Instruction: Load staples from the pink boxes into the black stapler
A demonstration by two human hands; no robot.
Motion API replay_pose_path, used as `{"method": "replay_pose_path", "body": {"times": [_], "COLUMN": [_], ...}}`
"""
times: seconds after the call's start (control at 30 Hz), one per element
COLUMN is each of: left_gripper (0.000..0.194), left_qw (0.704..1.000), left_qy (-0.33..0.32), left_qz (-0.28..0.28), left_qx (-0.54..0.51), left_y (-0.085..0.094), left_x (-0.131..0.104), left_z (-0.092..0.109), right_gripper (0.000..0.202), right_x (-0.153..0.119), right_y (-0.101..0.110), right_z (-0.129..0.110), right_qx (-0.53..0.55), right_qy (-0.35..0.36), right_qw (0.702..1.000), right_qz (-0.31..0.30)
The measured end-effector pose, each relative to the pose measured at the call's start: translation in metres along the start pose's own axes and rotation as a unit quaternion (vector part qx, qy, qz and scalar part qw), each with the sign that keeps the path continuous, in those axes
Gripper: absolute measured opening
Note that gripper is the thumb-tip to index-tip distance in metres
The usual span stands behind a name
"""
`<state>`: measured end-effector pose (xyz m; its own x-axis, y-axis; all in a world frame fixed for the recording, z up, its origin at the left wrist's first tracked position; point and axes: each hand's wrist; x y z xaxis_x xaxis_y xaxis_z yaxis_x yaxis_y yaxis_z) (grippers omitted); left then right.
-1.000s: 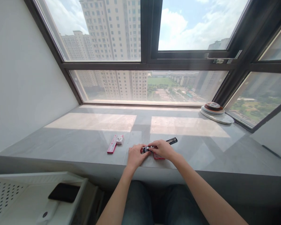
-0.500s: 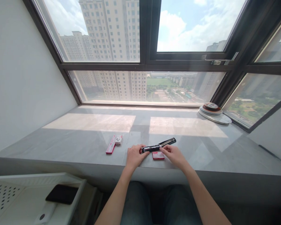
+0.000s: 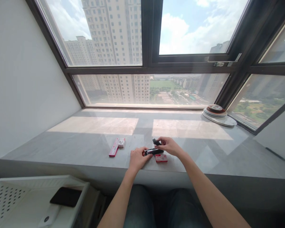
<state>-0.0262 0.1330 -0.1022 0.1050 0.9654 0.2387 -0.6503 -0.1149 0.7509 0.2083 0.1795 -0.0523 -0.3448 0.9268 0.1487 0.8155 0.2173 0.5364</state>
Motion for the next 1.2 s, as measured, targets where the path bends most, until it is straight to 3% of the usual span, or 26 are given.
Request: {"method": "replay_pose_path", "body": {"times": [0.2,0.37,0.43,0.53,0.63,0.7,0.77,0.83,0.93,1.1,1.2], "left_gripper": [0.032,0.031,0.028,0.022,0.037,0.050,0.055,0.048,0.040,0.062,0.076], "left_qw": [1.000,0.999,0.999,0.998,0.990,0.967,0.946,0.949,0.976,0.992,0.989], "left_qy": [-0.006,-0.016,-0.008,-0.015,-0.138,-0.240,-0.293,-0.275,-0.180,-0.080,-0.062], "left_qz": [-0.002,0.012,0.037,0.050,-0.014,-0.084,-0.142,-0.156,-0.122,-0.090,-0.132], "left_qx": [0.016,0.027,0.021,0.016,0.011,0.007,0.006,0.011,0.029,0.025,0.011], "left_y": [-0.002,-0.002,0.000,-0.002,-0.008,-0.012,-0.012,-0.006,0.013,0.049,0.066], "left_x": [0.001,-0.003,-0.006,-0.010,-0.011,-0.009,-0.006,-0.002,-0.001,-0.018,-0.027], "left_z": [-0.002,-0.001,0.003,0.018,0.041,0.053,0.057,0.049,0.018,-0.033,-0.044], "right_gripper": [0.030,0.023,0.026,0.032,0.044,0.054,0.062,0.067,0.070,0.073,0.070], "right_x": [0.001,-0.005,-0.007,-0.012,-0.022,-0.031,-0.043,-0.056,-0.077,-0.099,-0.101], "right_y": [-0.020,-0.013,-0.004,0.010,0.019,0.022,0.021,0.018,0.006,-0.015,-0.019], "right_z": [-0.007,-0.012,-0.005,0.017,0.046,0.060,0.068,0.070,0.067,0.058,0.054], "right_qx": [-0.151,-0.202,-0.203,-0.193,-0.120,-0.043,0.028,0.088,0.168,0.229,0.247], "right_qy": [0.010,0.041,0.026,-0.019,-0.083,-0.111,-0.125,-0.141,-0.167,-0.172,-0.169], "right_qw": [0.988,0.976,0.977,0.981,0.986,0.987,0.984,0.977,0.961,0.942,0.939], "right_qz": [-0.023,-0.071,-0.058,0.017,0.085,0.108,0.122,0.134,0.143,0.173,0.172]}}
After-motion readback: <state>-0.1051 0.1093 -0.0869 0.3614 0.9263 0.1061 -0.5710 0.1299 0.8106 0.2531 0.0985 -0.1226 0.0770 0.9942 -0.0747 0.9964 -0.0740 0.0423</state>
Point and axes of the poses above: each hand's wrist, its own x-axis towards the middle knuckle, its own y-axis out of the back of the hand, z = x × y, and after that the axes turned 1 degree about -x, right-handed
